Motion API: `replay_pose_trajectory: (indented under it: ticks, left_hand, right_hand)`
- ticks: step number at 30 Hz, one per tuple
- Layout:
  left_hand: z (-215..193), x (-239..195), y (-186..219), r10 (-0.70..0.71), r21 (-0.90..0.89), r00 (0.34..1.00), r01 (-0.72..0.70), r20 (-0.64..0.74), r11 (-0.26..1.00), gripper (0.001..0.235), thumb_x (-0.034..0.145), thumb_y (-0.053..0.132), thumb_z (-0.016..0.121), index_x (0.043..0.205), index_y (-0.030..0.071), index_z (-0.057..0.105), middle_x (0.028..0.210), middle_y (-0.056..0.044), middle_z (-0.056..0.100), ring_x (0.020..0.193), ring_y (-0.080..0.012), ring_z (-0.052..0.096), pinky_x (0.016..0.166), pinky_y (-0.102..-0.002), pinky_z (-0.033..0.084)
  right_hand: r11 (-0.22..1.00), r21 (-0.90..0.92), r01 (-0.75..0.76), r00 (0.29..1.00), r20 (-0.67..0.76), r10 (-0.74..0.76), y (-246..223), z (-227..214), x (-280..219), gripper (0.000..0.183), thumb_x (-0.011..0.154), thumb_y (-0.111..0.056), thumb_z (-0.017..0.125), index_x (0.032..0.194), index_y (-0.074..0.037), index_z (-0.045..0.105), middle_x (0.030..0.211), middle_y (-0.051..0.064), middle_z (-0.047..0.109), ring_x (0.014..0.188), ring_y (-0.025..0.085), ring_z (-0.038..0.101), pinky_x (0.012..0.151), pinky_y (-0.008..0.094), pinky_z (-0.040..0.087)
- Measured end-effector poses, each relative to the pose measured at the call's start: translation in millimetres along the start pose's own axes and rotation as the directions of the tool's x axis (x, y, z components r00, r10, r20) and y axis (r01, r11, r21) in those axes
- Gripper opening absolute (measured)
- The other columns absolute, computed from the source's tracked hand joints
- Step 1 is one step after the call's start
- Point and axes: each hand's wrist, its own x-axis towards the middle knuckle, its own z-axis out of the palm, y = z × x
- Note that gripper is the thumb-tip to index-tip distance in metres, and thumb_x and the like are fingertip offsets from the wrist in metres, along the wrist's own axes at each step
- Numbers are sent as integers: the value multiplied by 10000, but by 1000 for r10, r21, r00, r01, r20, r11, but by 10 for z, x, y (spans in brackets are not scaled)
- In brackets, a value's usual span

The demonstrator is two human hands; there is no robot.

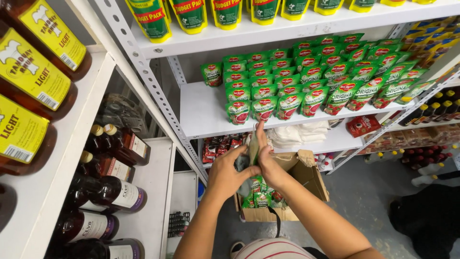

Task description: The person takes green sachets of tomato paste from a cardboard box on the floor and places them onto a white shelf. The person repeatedly picks up the sachets, turns them over, and arranges them in neat rows on the shelf.

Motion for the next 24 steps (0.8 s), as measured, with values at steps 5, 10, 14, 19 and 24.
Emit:
replay_pose_trajectory:
  ticks: [5,10,14,19,24]
  left_hand:
    - [57,-43,-355,-39,71,997,34,72,997,407,839,323,790,1094,14,722,996,-165,751,871,-322,725,777,-405,546]
    - [35,-32,-848,52,-257,995,-29,80,966,240,978,223,653,1081,17,723,952,-117,775,835,-190,737,773,-331,554]
    - [-91,11,-853,95,-445,974,6,205,896,248,999,221,661,1118,17,737,947,-122,770,866,-125,658,796,-320,536]
    - [-275,92,-570,41,-155,982,-12,186,988,286,921,280,729,1086,47,753,871,-103,769,774,-171,698,737,-331,539]
    - [-277,149,-580,79,-60,994,-75,73,995,270,919,284,724,1002,31,772,911,-116,754,829,-275,735,751,-363,547]
  right_hand:
    - [976,-211,-47,998,27,54,-39,-98,-27,990,1000,-743,226,1664,-122,-166,1764,191,-87,1634,302,-91,1276,462,9]
    - [895,247,-372,884,-199,422,8,-345,86,958,886,-369,638,1597,-154,34,1544,180,457,1327,316,500,1045,491,456]
    - [811,344,-474,875,78,478,48,-441,112,378,962,-168,715,1258,59,656,1151,125,746,1028,190,714,938,380,591]
    - [873,155,-463,885,25,465,43,-450,108,229,921,-152,735,1080,5,784,976,85,794,876,149,726,821,342,607]
    - [927,37,-374,926,81,370,110,-543,92,218,963,-146,724,1086,19,798,978,79,789,886,108,690,831,311,574]
